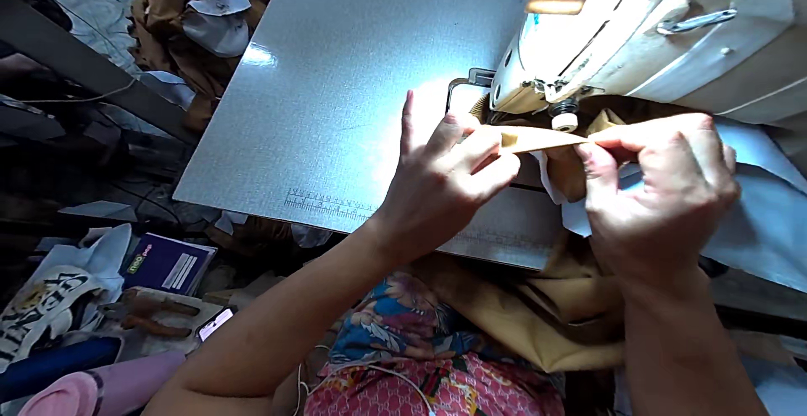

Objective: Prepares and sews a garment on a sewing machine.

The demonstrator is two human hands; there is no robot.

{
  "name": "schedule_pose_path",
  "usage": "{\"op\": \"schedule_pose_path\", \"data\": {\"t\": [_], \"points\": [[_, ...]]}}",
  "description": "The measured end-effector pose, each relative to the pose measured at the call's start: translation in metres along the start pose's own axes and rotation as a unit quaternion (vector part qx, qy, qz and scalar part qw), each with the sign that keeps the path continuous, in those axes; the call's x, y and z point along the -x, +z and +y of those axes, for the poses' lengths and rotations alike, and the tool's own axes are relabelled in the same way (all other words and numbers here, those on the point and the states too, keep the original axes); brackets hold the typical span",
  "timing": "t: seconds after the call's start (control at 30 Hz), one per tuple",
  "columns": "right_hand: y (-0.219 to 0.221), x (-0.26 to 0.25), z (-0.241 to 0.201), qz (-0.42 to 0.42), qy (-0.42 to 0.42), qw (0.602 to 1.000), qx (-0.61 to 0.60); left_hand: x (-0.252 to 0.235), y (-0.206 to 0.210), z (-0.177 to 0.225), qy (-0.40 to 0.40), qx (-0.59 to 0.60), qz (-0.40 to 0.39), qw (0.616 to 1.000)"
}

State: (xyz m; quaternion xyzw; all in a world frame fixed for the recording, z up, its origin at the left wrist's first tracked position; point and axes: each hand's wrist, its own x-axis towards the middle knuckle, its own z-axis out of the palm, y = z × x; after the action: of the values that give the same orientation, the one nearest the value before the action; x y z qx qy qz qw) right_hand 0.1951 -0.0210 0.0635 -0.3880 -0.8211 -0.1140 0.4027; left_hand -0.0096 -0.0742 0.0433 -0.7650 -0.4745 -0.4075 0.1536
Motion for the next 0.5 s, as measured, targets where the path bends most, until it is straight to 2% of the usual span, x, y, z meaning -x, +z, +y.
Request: {"op": "schedule_pose_path", "data": {"t": [0.23,0.37,0.5], "points": [[0.004,0.005,-0.012,0.021,0.028,0.999,-0.007,-0.023,-0.001,0.038,-0.141,-0.051,-0.017,0.989],[0.006,0.012,-0.023,0.020,0.028,0.999,-0.032,-0.036,-0.001,0.056,-0.207,0.024,-0.061,0.976],[0.002,0.017,-0.024,-0.004,0.039,0.997,-0.062,-0.038,-0.002,0.062,-0.241,0.073,-0.077,0.965]]}}
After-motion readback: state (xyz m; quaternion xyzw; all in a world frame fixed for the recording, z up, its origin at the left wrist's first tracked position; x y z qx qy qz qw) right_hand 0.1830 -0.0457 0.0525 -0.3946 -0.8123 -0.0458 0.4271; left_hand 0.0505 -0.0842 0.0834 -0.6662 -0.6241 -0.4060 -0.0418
